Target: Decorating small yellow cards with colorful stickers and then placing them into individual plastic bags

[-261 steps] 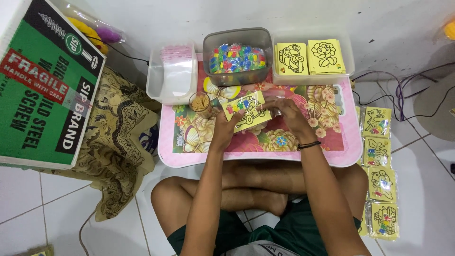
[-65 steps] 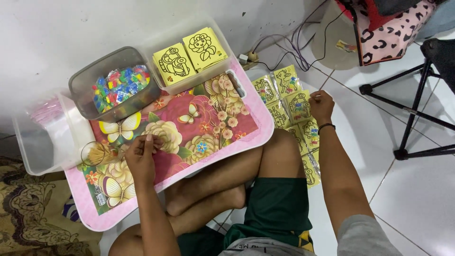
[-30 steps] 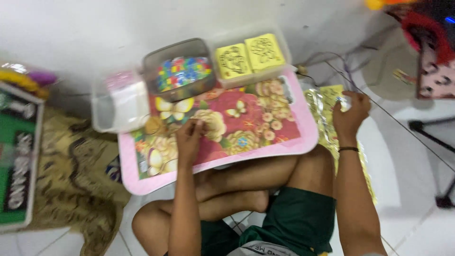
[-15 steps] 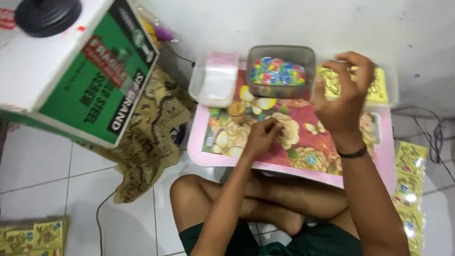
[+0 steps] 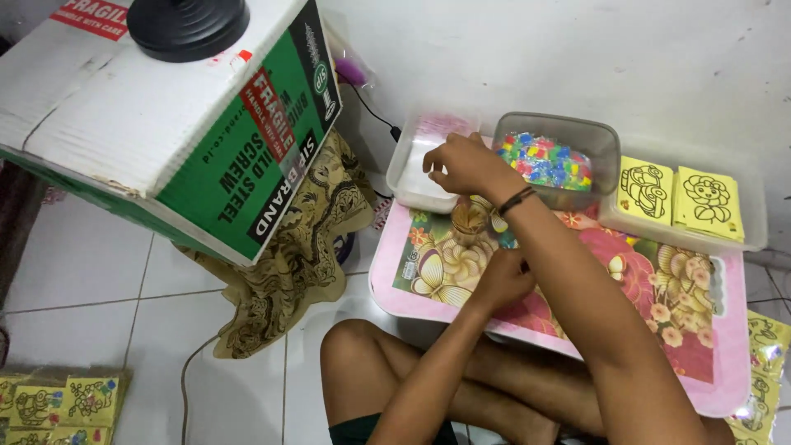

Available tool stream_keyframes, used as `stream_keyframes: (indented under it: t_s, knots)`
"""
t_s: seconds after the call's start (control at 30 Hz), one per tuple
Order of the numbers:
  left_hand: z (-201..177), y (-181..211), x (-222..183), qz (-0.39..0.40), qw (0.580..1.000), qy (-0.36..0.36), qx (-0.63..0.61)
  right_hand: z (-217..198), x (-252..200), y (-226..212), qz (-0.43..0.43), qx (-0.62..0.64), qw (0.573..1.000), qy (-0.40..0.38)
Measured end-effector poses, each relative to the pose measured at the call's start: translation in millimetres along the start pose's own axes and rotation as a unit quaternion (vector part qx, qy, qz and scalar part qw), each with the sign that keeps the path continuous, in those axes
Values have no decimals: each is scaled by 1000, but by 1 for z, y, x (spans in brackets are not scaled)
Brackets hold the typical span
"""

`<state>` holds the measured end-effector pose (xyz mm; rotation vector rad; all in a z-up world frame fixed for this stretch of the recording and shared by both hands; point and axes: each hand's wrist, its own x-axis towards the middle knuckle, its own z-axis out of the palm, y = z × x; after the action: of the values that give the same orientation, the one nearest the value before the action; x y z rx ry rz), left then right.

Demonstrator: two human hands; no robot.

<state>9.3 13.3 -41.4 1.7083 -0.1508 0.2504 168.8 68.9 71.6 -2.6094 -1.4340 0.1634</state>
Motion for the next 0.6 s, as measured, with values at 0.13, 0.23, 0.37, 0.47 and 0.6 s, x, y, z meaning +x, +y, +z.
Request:
stream_keyframes:
  t_s: [0.13,0.23,0.37,0.47,0.6]
  knots:
    - [-8,20,4,45,999,5,19,20,20,0,53,-74,995,-51]
    - [-15,32,6,35,999,-8,5,25,29,-1,79,-99,988,-93]
    - [-13,22,3,23,1000,-13,-4,35,33,1,90,-114,982,-117]
    - [-11,11,3,16,1000,-14,-11,26,28,-4,91,-103,984,-115]
    - [-9,-1,4,9,1000,-14,-18,22,23,-6,82,-87,987,-105]
